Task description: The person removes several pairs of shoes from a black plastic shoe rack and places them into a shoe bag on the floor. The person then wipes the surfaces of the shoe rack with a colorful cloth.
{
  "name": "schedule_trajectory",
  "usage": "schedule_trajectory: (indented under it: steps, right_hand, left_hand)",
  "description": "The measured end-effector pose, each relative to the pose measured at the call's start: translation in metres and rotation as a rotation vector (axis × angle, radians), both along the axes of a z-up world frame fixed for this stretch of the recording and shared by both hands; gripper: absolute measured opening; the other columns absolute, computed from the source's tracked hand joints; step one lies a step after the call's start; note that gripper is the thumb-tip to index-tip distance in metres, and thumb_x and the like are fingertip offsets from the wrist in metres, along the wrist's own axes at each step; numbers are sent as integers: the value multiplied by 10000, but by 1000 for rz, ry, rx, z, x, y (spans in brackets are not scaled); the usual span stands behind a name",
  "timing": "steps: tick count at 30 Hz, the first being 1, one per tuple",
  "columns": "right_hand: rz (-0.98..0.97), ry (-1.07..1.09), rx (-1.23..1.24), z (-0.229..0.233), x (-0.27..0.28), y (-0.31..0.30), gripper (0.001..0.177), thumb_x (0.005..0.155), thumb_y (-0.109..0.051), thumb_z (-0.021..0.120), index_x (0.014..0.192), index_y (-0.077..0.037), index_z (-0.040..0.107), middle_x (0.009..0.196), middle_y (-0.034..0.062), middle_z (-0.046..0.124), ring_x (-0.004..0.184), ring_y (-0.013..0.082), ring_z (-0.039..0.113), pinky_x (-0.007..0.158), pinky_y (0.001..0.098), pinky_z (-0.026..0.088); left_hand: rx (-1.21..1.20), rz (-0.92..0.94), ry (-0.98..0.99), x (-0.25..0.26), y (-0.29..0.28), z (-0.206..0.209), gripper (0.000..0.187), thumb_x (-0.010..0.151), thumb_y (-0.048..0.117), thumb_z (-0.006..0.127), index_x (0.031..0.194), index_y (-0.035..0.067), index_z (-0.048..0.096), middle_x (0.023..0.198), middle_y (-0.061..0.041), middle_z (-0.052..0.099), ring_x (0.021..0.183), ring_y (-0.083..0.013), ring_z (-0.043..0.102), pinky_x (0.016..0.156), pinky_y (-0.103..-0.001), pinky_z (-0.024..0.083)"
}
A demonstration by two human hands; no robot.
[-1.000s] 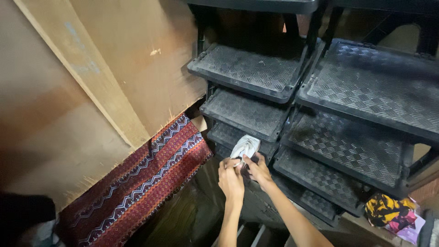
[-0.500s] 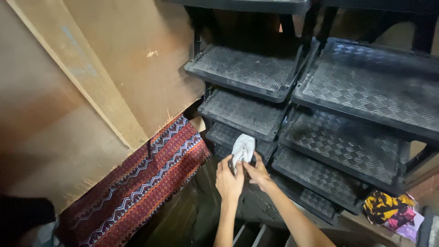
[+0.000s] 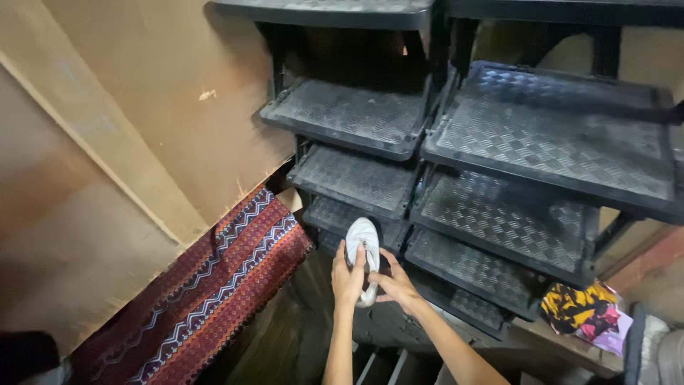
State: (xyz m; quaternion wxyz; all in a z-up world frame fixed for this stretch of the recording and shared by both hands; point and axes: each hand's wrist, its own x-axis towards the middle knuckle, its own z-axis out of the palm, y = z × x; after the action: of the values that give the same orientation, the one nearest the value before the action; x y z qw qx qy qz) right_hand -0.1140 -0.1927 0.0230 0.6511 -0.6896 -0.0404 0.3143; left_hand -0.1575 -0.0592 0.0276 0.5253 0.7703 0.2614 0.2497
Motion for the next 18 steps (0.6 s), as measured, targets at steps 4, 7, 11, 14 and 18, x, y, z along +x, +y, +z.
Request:
schedule_trajectory:
  steps: [4,7,11,14,18]
  right_hand:
    - [14,-42,-9,20,-6,-15,915,792,-168,707,1582,-325,272,1382,155,581,1233,325,640,900,516,633]
    - [26,-83,-28,33,-10,-24,902,784,-172,722,1569,-324,306,1424,157,520,1235,336,627,890,514,643]
    - [72,-119,-111,44,-11,-37,893,773,-236,721,1567,-326,321,1435,138,526,1252,328,616,889,505,628]
    - [101,-127,-93,46,-10,-48,871,786,-320,687,1571,-319,307,1436,114,538,1300,317,564,946,502,579]
    - [111,-130,-2,48,-12,-62,830,817,-434,624,1571,-310,301,1427,124,585,1310,338,566,988,497,503]
  left_hand:
    - [-81,-50,59,-3,-11,16,964,805,664,659,1555,118,396,1527,-206,469,1377,-372,504,1109,-450,419]
    - [-31,-41,80,-4,-22,23,1039,771,670,710,1577,115,360,1507,-225,459,1380,-389,490,1114,-463,414]
    - [-94,-7,105,-9,-34,31,1032,745,660,730,1563,137,381,1481,-204,461,1349,-390,519,1088,-468,443]
    - [-119,22,97,-13,-45,32,1001,745,649,721,1557,168,388,1496,-186,446,1342,-395,519,1075,-477,446]
    - [-160,32,65,-16,-60,33,974,752,624,725,1551,185,381,1497,-188,428,1340,-396,523,1072,-476,449]
